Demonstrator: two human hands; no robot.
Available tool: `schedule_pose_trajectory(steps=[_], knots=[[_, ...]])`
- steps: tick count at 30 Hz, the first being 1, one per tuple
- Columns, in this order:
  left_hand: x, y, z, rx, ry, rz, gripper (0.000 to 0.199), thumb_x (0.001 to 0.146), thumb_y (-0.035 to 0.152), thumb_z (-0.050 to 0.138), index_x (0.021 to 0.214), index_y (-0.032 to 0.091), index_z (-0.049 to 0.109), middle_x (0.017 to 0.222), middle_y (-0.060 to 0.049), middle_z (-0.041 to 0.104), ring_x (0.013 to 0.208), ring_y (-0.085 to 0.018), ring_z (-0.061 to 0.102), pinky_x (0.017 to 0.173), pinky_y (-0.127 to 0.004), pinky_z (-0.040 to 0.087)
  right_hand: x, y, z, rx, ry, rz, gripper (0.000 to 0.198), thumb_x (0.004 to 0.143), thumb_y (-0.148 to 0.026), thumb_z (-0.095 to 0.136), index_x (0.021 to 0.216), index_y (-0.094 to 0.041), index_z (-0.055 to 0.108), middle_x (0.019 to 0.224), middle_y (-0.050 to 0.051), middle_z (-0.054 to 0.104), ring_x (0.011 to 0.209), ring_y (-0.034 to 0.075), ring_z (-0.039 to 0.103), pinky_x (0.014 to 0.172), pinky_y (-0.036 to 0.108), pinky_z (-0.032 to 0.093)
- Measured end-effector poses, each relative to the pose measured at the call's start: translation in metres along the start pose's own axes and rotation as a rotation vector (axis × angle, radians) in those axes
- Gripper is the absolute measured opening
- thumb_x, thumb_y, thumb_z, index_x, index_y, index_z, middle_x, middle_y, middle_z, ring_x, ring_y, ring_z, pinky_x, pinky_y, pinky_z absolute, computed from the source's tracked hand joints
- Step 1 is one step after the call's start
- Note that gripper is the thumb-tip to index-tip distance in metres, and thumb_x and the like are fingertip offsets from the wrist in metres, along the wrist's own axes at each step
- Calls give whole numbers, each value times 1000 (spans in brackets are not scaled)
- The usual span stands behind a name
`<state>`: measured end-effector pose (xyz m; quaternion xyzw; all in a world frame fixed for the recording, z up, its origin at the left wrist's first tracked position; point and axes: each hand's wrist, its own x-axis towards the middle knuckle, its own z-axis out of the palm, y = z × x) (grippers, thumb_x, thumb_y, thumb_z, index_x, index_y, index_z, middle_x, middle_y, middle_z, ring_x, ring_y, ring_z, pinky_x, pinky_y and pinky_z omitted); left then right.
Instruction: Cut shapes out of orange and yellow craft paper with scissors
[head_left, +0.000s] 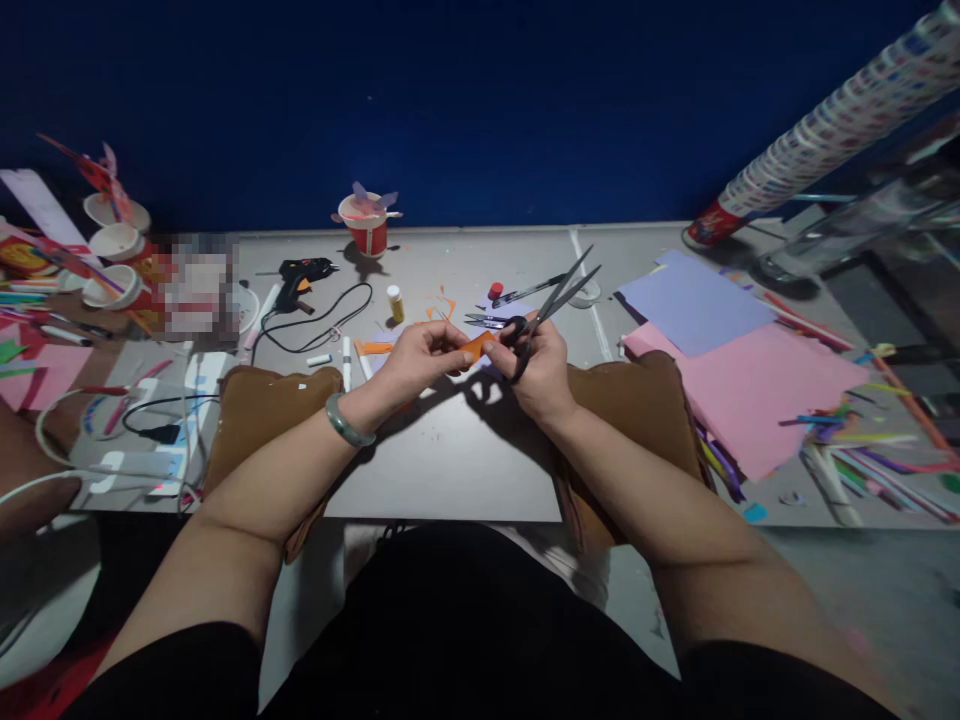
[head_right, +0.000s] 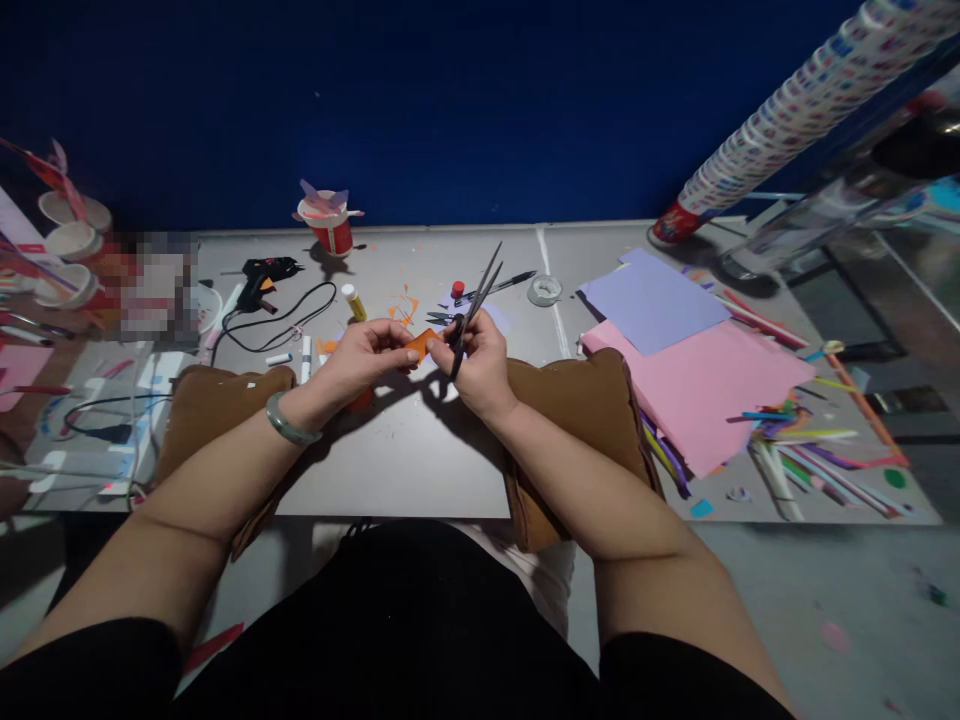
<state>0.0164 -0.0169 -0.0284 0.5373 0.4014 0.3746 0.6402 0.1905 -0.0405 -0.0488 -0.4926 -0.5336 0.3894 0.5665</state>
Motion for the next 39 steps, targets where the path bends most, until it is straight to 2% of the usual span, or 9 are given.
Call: schedule_pose_trajectory(steps=[8, 18, 27, 39], knots=[[1, 2, -5, 32, 9, 28, 19, 74, 27, 79, 76, 13, 66, 65, -1, 66, 58, -9, 61, 59, -23, 50, -1, -2, 0, 29, -21, 14, 37, 72, -35, 80, 84, -24, 47, 75, -5, 57, 66, 11, 56, 65, 28, 50], [2, 1, -6, 48, 10, 57, 21, 80, 31, 75, 74, 13, 66, 64, -1, 66, 58, -8, 61, 60, -22, 51, -1, 0, -1, 12, -10, 16, 36, 72, -34, 80, 86, -23, 48, 80, -4, 60, 68, 11, 56, 67, 28, 51], [0, 3, -2, -49, 5, -63, 28, 68, 27, 84, 81, 13, 64, 65, -2, 70, 55, -9, 63, 58, -23, 52, 0, -1, 0, 32, -16, -9, 37, 72, -35, 80, 84, -24, 47, 77, -4, 56, 68, 11, 56, 66, 28, 49], [-1, 12, -4, -33, 27, 18, 18, 70, 22, 80, 74, 13, 65, 62, -1, 69, 54, -8, 60, 57, -22, 51, 0, -5, 0, 24, 18, -6, 34, 73, -31, 78, 81, -24, 46, 76, -4, 56, 66, 11, 55, 66, 28, 50]])
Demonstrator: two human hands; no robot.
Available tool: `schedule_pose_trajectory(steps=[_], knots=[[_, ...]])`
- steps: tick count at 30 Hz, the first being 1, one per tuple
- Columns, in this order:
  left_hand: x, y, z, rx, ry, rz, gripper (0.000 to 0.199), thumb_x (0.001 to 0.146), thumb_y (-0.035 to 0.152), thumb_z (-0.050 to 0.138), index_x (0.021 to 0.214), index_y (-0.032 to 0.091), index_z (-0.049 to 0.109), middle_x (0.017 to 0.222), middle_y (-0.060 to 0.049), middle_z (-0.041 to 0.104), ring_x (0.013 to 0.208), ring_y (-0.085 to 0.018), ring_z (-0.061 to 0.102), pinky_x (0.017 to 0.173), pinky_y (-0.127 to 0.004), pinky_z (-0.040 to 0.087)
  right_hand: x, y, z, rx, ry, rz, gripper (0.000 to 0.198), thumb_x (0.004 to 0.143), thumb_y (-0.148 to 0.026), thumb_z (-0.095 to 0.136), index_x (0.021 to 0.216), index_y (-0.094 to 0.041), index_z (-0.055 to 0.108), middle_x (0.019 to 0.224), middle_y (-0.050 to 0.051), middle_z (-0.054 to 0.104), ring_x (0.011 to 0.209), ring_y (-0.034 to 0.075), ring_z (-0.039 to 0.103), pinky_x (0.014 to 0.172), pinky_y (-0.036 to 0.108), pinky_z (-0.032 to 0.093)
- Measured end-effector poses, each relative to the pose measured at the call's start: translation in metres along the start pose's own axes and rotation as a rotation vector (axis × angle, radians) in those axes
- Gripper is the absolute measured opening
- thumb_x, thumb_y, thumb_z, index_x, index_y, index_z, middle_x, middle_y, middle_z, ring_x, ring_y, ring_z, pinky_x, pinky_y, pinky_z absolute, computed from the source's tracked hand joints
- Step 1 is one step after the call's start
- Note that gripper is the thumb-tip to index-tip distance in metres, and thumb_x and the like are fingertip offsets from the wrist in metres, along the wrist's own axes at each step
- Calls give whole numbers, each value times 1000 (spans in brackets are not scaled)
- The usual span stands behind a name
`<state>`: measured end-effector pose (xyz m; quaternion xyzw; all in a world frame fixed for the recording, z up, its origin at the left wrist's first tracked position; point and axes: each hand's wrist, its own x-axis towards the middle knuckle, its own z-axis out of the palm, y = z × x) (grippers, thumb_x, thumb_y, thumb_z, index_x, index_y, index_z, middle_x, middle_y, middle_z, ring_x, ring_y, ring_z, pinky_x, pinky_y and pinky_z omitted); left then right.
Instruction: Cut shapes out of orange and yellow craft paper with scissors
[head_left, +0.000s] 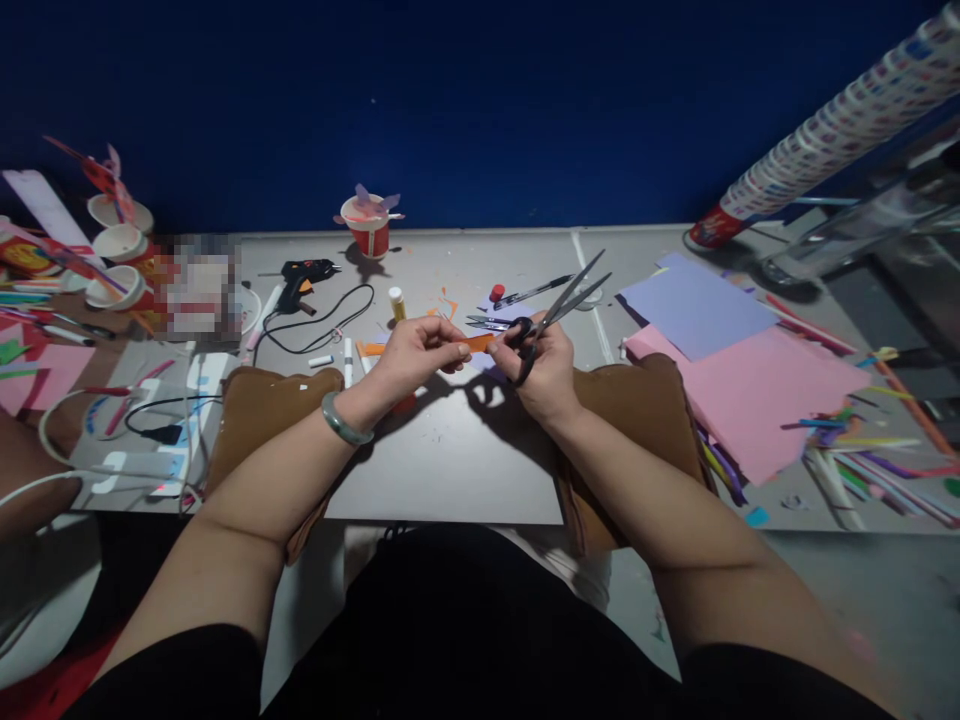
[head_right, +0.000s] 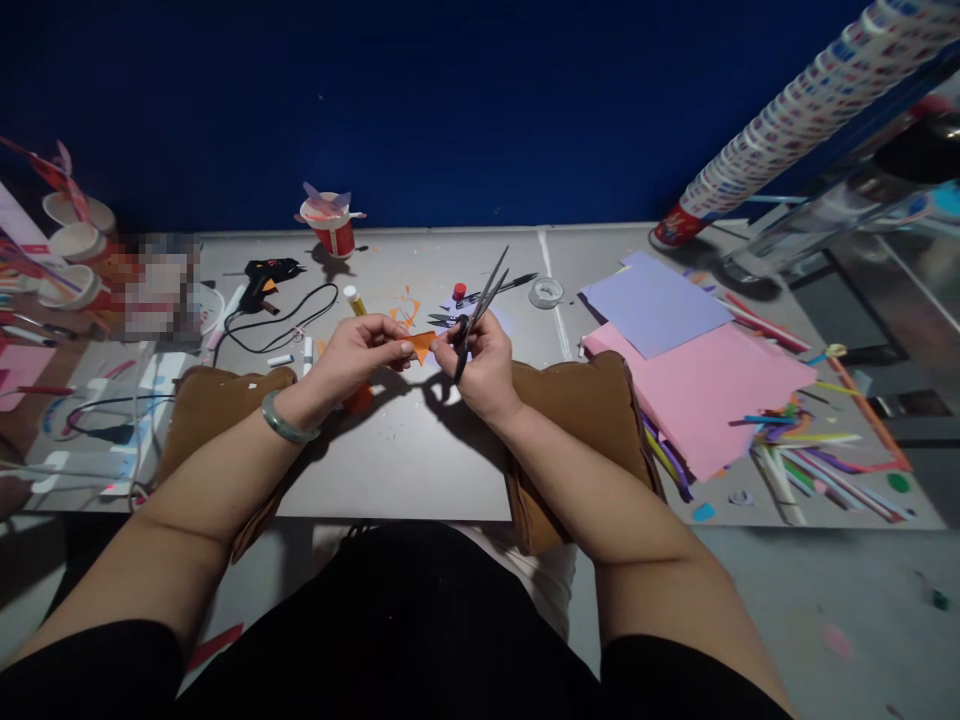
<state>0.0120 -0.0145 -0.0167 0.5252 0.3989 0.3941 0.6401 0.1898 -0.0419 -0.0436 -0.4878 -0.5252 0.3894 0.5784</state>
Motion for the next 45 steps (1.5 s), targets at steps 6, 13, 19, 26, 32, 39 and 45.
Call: schedule_pose_trajectory(steps=[6, 13, 19, 26, 32, 39, 45], knots=[[-1, 2, 0, 33, 0, 5, 13, 68, 19, 76, 71, 13, 64, 60, -1, 67, 52, -7, 58, 55, -21, 48, 0, -1, 0, -20, -34, -3, 34, 72, -32, 78, 81, -23, 46, 75, -4, 57, 67, 11, 56, 67, 29, 52], [3, 8, -10, 14, 179, 93, 14, 67, 17, 74, 73, 15, 62, 59, 1, 66, 52, -8, 60, 54, -21, 49, 3, 1, -1, -56, -50, 29, 36, 72, -37, 79, 82, -24, 47, 74, -3, 62, 63, 12, 56, 64, 29, 49], [16, 16, -34, -168, 389, 216, 23, 73, 25, 75, 83, 20, 55, 67, 3, 67, 56, -7, 61, 56, -20, 51, 2, 2, -6, -510, -367, -49, 34, 66, -33, 83, 81, -22, 54, 78, 1, 72, 61, 15, 55, 66, 32, 43], [14, 17, -31, -176, 328, 144, 25, 69, 25, 77, 82, 18, 57, 66, 2, 69, 53, -7, 61, 54, -19, 50, -2, -9, -6, -971, -712, -120, 29, 72, -15, 74, 99, -18, 64, 97, 8, 76, 92, 26, 67, 87, 38, 36], [5, 11, -15, -92, 143, 29, 29, 66, 29, 83, 79, 14, 62, 65, -1, 70, 54, -8, 63, 53, -21, 49, 5, -20, -18, -1133, -835, -87, 36, 71, -15, 74, 106, -18, 65, 104, 11, 72, 96, 29, 64, 80, 36, 36], [3, 5, -12, -93, 66, -24, 31, 67, 30, 85, 81, 14, 62, 66, -1, 70, 55, -9, 64, 57, -22, 52, 2, -26, -20, -1182, -834, -123, 45, 70, -22, 81, 112, -18, 66, 107, 13, 71, 103, 33, 63, 84, 40, 40], [3, 2, -15, -83, 14, -51, 29, 70, 30, 84, 80, 14, 62, 68, -1, 70, 57, -8, 65, 58, -22, 53, 5, -22, -22, -877, -603, -93, 18, 81, -23, 68, 99, -20, 71, 92, 8, 74, 80, 23, 65, 75, 35, 44]])
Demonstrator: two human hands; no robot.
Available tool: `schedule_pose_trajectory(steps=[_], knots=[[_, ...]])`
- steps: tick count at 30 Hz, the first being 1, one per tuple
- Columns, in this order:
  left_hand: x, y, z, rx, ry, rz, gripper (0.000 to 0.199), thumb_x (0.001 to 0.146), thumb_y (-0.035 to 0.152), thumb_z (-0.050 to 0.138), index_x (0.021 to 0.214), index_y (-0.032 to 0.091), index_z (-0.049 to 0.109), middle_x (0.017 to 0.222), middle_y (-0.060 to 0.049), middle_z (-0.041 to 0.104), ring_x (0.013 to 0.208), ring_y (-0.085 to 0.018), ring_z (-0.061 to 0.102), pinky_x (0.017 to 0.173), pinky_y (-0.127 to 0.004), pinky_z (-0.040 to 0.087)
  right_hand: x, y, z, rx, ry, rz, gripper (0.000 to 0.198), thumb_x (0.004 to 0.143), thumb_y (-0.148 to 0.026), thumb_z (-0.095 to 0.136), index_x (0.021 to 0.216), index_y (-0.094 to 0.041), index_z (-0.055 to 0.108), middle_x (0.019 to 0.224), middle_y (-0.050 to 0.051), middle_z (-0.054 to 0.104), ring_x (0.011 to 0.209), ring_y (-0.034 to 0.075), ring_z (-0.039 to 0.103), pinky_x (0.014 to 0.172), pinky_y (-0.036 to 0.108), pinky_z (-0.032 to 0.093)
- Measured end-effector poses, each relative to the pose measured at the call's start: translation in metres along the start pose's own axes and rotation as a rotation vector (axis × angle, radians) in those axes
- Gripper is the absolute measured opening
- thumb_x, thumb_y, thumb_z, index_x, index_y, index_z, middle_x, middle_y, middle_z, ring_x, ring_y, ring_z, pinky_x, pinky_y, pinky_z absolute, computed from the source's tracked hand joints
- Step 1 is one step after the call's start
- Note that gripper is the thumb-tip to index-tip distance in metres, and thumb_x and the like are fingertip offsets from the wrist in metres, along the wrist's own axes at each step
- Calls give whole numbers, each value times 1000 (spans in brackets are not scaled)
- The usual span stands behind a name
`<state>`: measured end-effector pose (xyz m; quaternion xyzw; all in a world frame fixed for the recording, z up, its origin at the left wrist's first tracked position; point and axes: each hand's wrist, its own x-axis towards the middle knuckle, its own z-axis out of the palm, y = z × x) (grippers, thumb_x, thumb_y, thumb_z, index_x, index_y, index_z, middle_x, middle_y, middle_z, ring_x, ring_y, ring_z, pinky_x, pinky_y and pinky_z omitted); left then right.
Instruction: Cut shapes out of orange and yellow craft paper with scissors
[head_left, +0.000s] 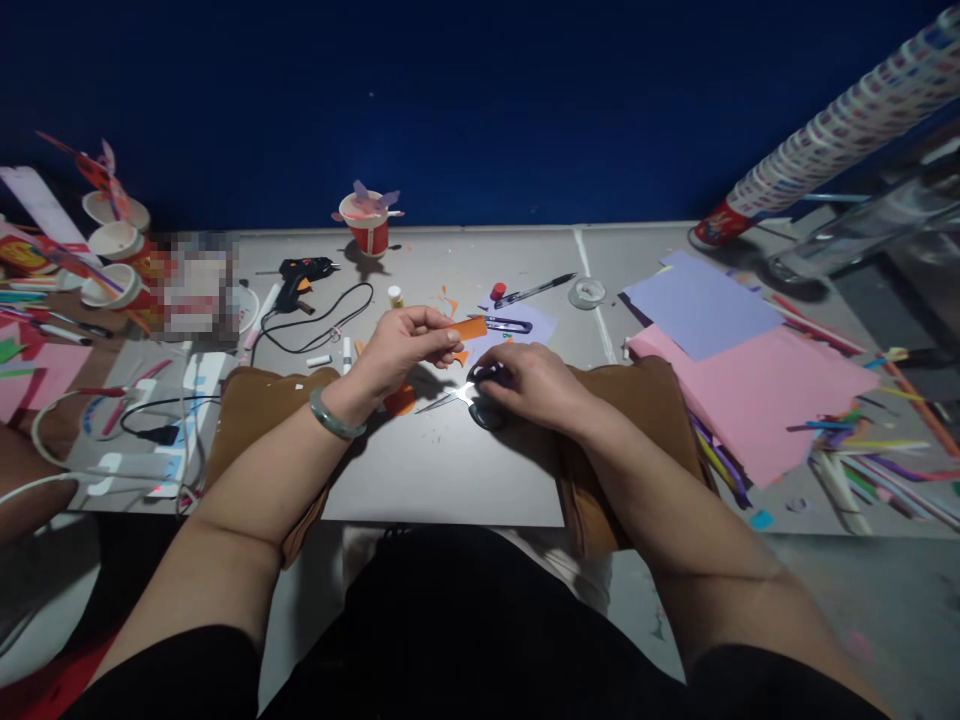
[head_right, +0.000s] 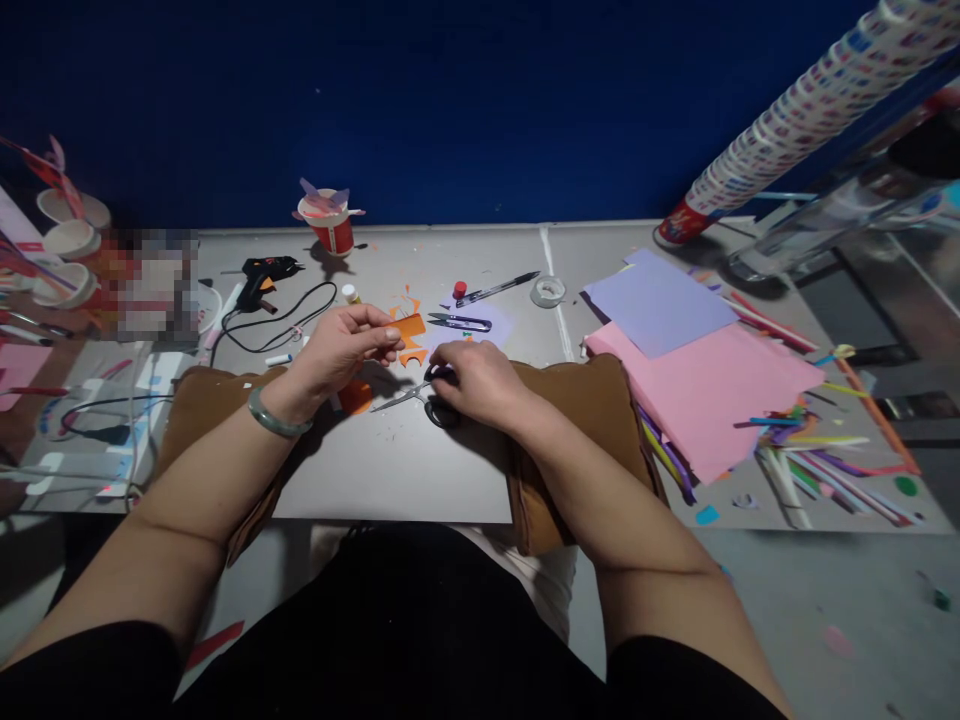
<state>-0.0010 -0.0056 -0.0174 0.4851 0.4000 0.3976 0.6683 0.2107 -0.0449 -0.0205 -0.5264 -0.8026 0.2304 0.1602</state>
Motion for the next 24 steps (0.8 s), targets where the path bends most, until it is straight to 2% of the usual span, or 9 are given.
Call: schedule_pose_trajectory(steps=[1, 3, 5, 8, 12, 18, 24], knots=[[0, 0, 0, -1, -8, -9, 28, 70, 29, 84, 80, 14, 62, 68, -2, 70, 57, -8, 65, 58, -22, 53, 1, 1, 0, 95, 105, 14, 13, 86, -26, 64, 95, -19, 71, 89, 7, 74, 75, 21, 63, 73, 34, 45], [-1, 0, 1, 0, -20, -31, 25, 71, 27, 82, 79, 14, 63, 66, -2, 70, 56, -8, 64, 58, -21, 52, 4, 2, 0, 314, 285, 27, 20, 92, -34, 58, 90, -19, 71, 82, 5, 73, 69, 18, 61, 70, 33, 47], [-2, 1, 1, 15, -33, -46, 23, 72, 27, 81, 78, 13, 64, 66, -2, 70, 54, -7, 62, 57, -21, 52, 7, 3, -1, 536, 359, 27, 31, 93, -47, 58, 87, -19, 70, 75, 4, 70, 65, 16, 60, 67, 32, 49], [-3, 2, 2, 42, -56, -57, 20, 73, 26, 80, 78, 13, 65, 67, -3, 71, 54, -7, 62, 57, -21, 52, 9, 2, -2, 761, 337, 48, 41, 83, -60, 69, 85, -19, 71, 70, 2, 68, 61, 14, 58, 64, 30, 50], [-4, 4, 5, 45, -84, -102, 20, 70, 24, 81, 77, 13, 66, 68, -4, 72, 54, -9, 62, 55, -22, 52, 9, 1, 1, 827, 326, 76, 43, 68, -57, 84, 83, -19, 71, 73, 2, 70, 62, 13, 58, 59, 28, 49], [-6, 5, 10, 72, -97, -127, 19, 68, 23, 81, 73, 13, 65, 63, -3, 69, 49, -8, 58, 52, -22, 49, 8, -1, 4, 834, 306, 84, 30, 70, -45, 84, 74, -19, 69, 66, 0, 67, 56, 11, 53, 51, 26, 43], [-7, 7, 10, 154, -111, -85, 16, 69, 18, 79, 68, 14, 64, 61, -3, 67, 51, -9, 58, 51, -22, 46, 7, -3, 7, 853, 250, 85, 22, 72, -36, 81, 72, -18, 68, 66, 0, 67, 55, 10, 53, 53, 26, 42]])
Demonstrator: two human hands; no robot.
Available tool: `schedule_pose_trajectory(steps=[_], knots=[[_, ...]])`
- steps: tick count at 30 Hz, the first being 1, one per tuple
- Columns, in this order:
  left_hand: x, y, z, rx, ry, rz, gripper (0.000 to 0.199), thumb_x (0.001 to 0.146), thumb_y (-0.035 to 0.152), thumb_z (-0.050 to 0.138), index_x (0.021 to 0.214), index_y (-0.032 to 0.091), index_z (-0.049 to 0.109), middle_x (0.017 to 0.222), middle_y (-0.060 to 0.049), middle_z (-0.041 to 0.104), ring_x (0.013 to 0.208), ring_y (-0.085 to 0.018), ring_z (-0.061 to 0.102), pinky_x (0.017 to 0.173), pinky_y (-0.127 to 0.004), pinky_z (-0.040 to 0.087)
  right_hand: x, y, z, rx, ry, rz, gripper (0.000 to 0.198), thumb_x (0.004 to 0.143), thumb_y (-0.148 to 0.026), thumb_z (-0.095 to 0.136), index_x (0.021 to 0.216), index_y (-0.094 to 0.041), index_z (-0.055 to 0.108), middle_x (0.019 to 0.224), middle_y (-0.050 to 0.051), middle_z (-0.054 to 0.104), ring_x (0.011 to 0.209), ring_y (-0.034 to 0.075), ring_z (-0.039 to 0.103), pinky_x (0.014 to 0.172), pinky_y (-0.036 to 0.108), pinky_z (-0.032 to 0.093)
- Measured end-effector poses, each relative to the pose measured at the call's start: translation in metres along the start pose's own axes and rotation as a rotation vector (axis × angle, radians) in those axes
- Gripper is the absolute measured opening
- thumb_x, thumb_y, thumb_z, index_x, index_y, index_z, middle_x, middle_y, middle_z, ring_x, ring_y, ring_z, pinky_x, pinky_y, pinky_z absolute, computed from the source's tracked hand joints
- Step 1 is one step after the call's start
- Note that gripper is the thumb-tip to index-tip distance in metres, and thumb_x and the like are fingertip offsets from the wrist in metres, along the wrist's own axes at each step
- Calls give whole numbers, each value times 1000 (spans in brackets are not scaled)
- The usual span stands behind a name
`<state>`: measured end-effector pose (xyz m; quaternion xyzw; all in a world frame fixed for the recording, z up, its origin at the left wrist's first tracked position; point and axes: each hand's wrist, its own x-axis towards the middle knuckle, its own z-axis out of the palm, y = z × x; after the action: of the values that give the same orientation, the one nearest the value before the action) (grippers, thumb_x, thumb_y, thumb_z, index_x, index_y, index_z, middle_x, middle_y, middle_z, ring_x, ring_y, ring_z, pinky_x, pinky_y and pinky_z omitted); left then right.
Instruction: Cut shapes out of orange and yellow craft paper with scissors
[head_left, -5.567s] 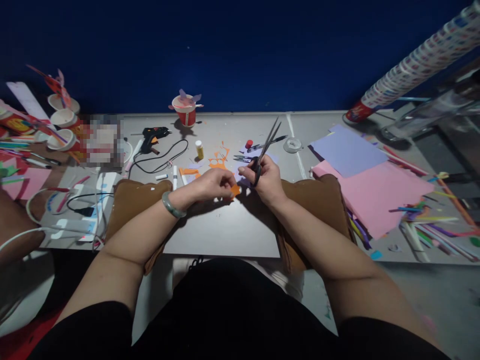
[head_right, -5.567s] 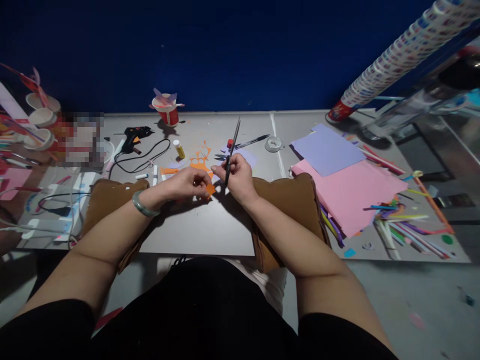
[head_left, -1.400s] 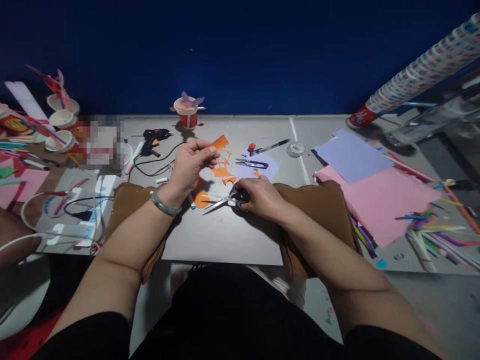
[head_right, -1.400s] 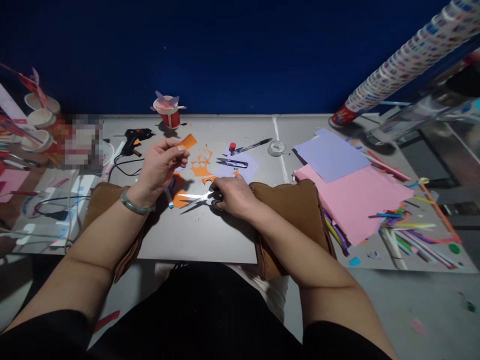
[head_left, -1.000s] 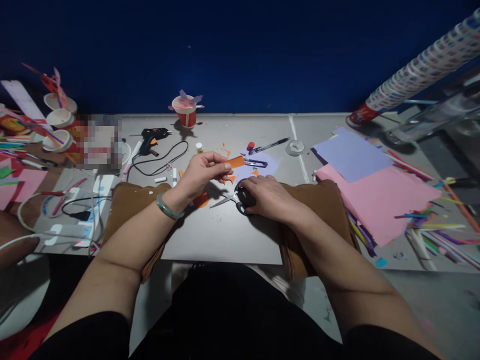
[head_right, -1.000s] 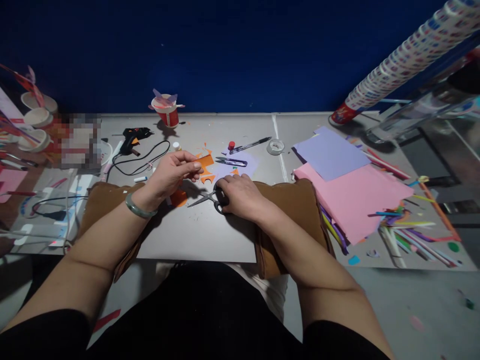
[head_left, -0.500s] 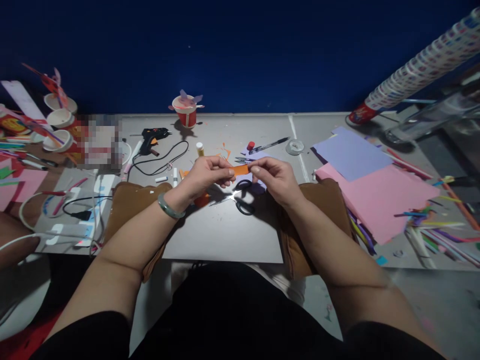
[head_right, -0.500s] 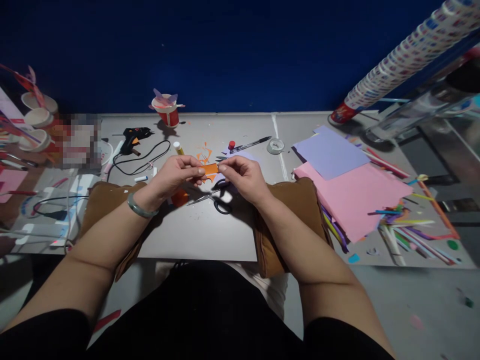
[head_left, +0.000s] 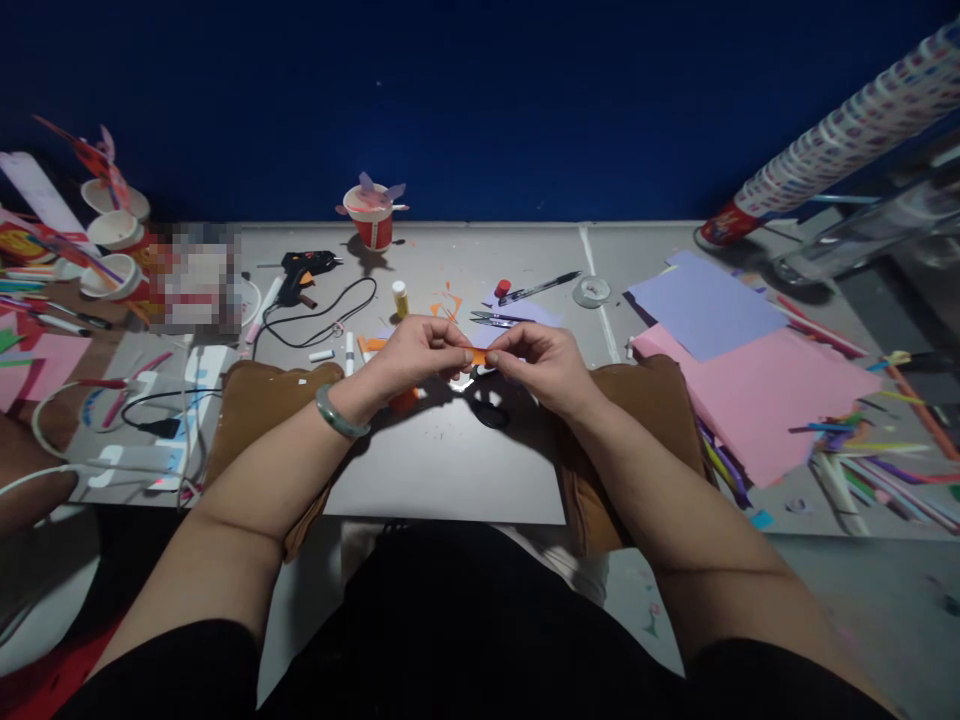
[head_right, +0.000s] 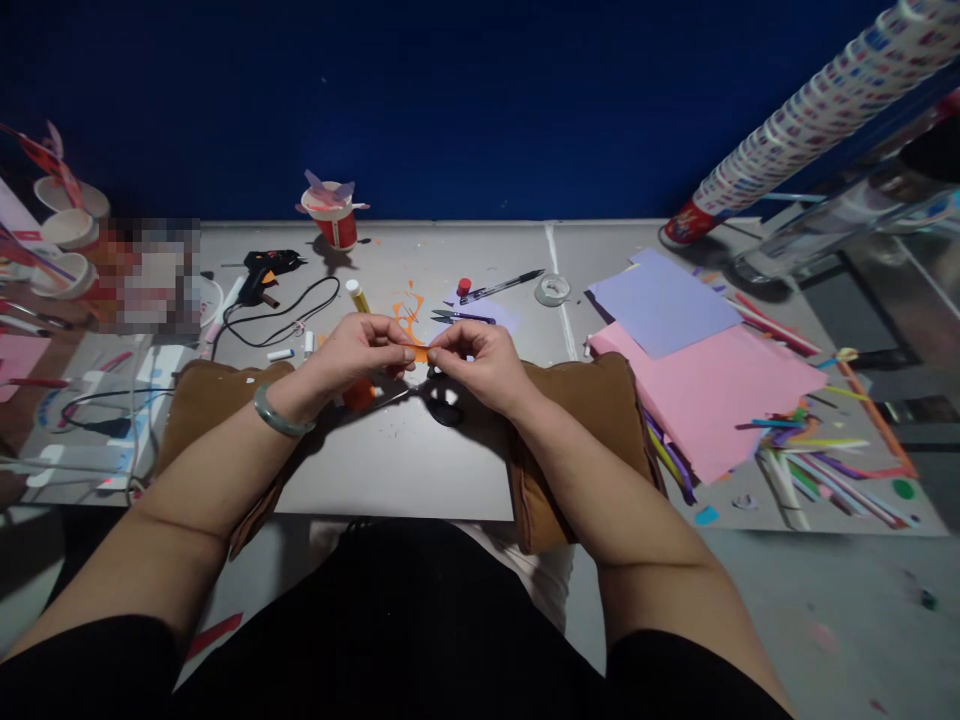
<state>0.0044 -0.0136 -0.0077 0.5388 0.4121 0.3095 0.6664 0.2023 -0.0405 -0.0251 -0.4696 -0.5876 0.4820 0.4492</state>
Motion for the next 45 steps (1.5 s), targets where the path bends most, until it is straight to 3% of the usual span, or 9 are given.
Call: schedule_pose_trajectory(steps=[5, 8, 11, 16, 25, 32, 37, 45], knots=[[3, 0, -2, -35, 58, 46, 16, 76, 22, 77, 73, 13, 65, 63, -2, 67, 50, -7, 57, 53, -21, 48, -1, 1, 3, 39, 70, 12, 21, 73, -35, 79, 73, -18, 66, 66, 1, 68, 54, 10, 52, 53, 26, 43], [7, -2, -2, -92, 120, 43, 27, 86, 36, 71, 75, 13, 63, 63, -2, 66, 50, -7, 58, 52, -20, 48, 0, 0, 4, 67, 119, 34, 22, 72, -35, 79, 71, -18, 64, 61, -1, 65, 52, 10, 52, 53, 27, 44], [8, -5, 0, -125, 106, 21, 38, 90, 49, 65, 78, 12, 63, 63, -3, 66, 51, -8, 61, 51, -20, 49, 1, 0, 5, 83, 136, 46, 23, 70, -35, 80, 70, -18, 63, 59, -2, 63, 51, 10, 51, 53, 26, 44], [6, -8, 1, -77, 34, 5, 25, 76, 29, 81, 83, 12, 64, 68, -2, 70, 55, -8, 64, 57, -20, 53, 0, 3, 6, 99, 106, 40, 21, 71, -33, 80, 72, -18, 66, 63, -1, 66, 53, 9, 52, 53, 25, 43], [2, -1, 2, -91, 42, 18, 9, 76, 11, 72, 83, 11, 65, 64, -1, 69, 55, -8, 65, 58, -20, 55, -1, 2, 6, 186, -19, 84, 24, 75, -35, 79, 80, -20, 61, 66, 0, 71, 48, 9, 54, 47, 23, 43], [0, 2, 3, -87, 35, 70, 12, 76, 14, 74, 83, 11, 65, 62, 0, 67, 56, -9, 66, 58, -20, 55, -2, 3, 6, 236, -3, 7, 20, 74, -30, 80, 85, -19, 67, 68, 0, 71, 59, 12, 64, 49, 23, 46], [-2, 1, 4, -101, 25, 117, 16, 75, 17, 76, 85, 12, 64, 62, 1, 67, 57, -9, 67, 58, -20, 56, 1, 5, 5, 312, -8, 60, 16, 73, -27, 79, 84, -20, 69, 64, -2, 69, 54, 9, 58, 48, 22, 42], [-1, 1, 5, -141, 27, 119, 19, 73, 18, 76, 85, 13, 62, 67, -1, 70, 60, -11, 70, 59, -21, 57, 1, 2, 5, 415, 10, 70, 19, 69, -30, 83, 78, -21, 69, 62, -2, 68, 58, 12, 62, 50, 23, 44]])
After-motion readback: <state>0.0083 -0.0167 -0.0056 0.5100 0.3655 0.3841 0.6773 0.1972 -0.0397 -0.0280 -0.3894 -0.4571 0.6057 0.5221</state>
